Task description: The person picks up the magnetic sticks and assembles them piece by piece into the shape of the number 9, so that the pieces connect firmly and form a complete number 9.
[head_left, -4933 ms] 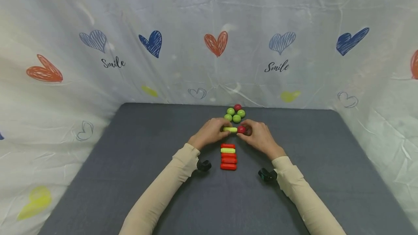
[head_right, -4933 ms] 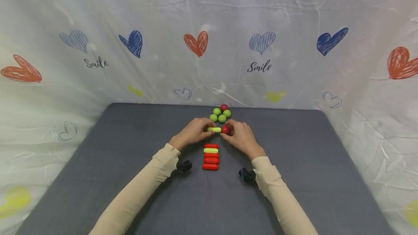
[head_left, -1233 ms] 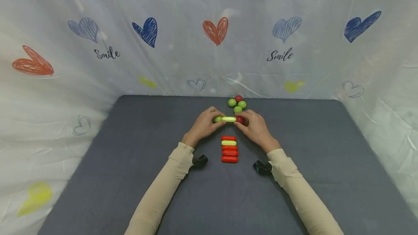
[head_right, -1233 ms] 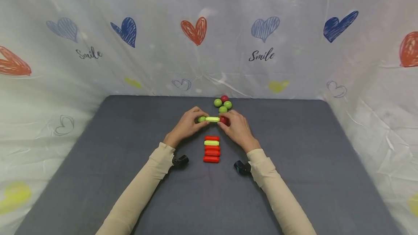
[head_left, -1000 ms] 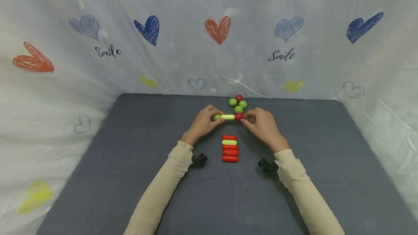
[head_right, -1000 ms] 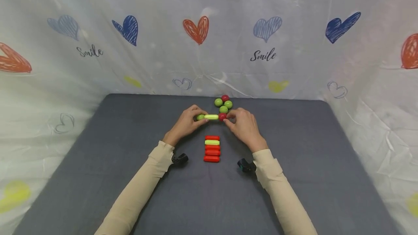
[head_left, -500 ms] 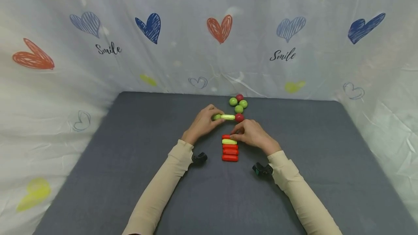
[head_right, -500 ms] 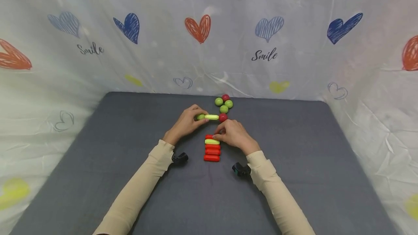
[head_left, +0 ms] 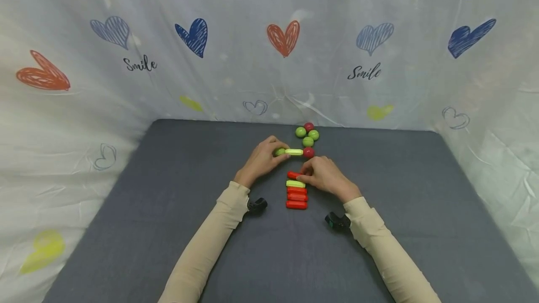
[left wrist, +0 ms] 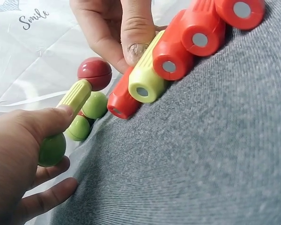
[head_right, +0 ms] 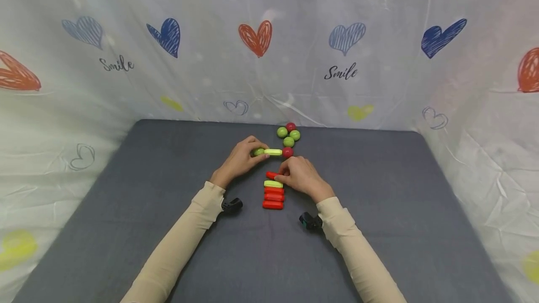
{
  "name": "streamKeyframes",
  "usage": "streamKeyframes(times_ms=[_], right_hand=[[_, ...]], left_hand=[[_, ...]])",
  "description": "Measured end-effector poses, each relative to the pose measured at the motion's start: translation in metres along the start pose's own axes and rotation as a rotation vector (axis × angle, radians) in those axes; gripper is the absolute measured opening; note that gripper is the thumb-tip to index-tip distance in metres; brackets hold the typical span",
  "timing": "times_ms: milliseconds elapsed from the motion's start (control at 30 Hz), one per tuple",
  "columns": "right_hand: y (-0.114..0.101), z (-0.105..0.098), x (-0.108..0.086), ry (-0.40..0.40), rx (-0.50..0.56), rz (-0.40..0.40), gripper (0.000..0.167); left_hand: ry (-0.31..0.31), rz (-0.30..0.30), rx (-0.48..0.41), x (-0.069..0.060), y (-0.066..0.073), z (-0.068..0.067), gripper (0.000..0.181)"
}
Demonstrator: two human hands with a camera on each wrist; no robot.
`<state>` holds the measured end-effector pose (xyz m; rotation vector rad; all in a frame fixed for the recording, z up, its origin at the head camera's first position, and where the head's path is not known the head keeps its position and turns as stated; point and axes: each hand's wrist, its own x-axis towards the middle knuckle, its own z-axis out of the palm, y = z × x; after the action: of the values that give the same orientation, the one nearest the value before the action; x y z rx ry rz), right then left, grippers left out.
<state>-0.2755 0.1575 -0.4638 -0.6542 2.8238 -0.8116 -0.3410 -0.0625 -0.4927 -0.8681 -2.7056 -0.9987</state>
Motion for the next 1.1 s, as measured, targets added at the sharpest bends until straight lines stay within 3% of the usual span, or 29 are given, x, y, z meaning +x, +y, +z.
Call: streamKeyframes(times_ms=[267,467,767,1100], right_hand=[[0.001,-0.006,-0.006,0.159,0.069,-0.02,0.018],[0.005,-0.013,-0.014,0.291,0.136,0.07,0.019],[0.01,-0.007,-0.019,0.375,0.297,0.253,0.019],[0.008,-0.003,-0.018,0.38,0.322,0.333,0.027]], left_hand=[[0.015,-0.009,-0.002,0.0,0.003,0.002,0.027],[0.039,-0.006,0.011,0.0,0.004,0.003,0.025],[0.034,-0.01,0.027,-0.001,0.005,0.005,0.026],[0.035,0.007,0.028,-0.001,0.005,0.007,0.027]])
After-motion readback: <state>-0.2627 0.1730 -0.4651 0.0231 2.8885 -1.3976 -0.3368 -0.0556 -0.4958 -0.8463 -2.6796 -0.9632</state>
